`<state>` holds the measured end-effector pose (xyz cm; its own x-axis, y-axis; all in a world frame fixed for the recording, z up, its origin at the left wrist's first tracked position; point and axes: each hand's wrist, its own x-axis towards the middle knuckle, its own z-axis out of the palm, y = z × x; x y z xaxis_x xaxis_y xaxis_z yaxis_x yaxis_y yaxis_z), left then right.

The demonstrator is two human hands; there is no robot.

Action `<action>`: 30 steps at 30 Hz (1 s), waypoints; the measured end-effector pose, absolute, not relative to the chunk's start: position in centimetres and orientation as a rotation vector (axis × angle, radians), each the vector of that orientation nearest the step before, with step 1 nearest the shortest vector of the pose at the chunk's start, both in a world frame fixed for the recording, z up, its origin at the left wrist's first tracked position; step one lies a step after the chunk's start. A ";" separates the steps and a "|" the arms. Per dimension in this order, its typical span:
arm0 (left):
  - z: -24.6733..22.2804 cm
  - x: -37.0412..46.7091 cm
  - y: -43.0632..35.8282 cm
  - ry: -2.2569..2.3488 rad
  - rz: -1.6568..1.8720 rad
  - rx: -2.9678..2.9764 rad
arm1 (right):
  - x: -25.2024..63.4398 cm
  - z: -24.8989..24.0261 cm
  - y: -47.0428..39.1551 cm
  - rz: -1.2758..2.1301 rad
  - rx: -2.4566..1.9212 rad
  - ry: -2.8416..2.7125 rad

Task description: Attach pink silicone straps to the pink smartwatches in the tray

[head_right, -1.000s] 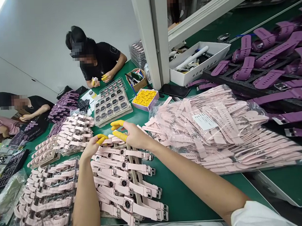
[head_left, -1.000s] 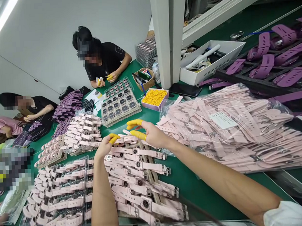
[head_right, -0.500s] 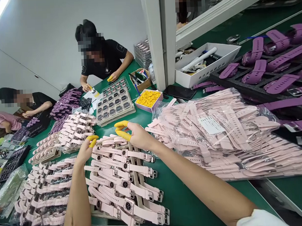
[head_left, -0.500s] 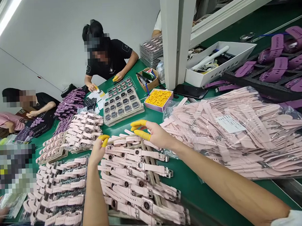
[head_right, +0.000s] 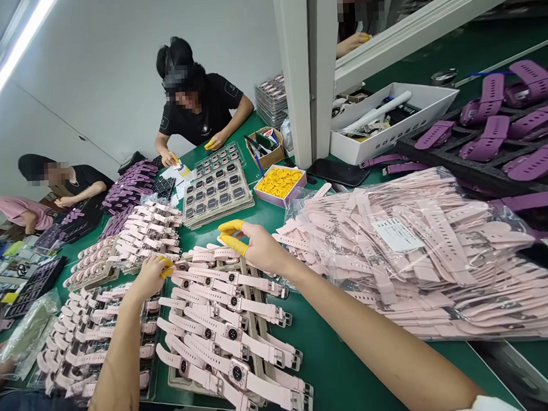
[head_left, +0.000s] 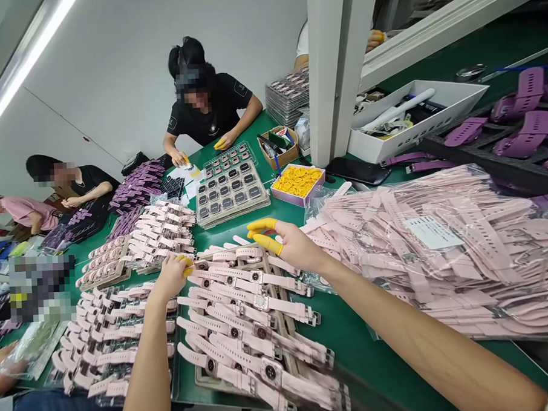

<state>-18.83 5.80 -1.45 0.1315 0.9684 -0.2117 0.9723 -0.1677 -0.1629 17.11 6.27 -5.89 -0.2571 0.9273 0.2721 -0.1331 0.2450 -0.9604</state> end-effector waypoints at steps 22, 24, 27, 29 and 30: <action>11.3 -5.0 -1.4 2.379 -0.573 2.469 | 12.7 -4.7 0.3 1.464 -0.709 -1.756; 10.6 -5.0 -0.9 2.302 -0.580 2.476 | 12.1 -5.1 0.5 1.497 -0.735 -1.825; 10.2 -9.1 -0.6 2.294 -0.410 2.384 | 12.8 -5.3 1.9 1.396 -0.742 -1.980; 10.5 -12.9 -0.8 2.158 -0.187 2.278 | 13.9 -5.3 2.8 1.237 -0.710 -2.034; 10.7 -14.6 -1.1 2.065 -0.046 2.198 | 14.5 -5.2 3.2 1.181 -0.687 -2.050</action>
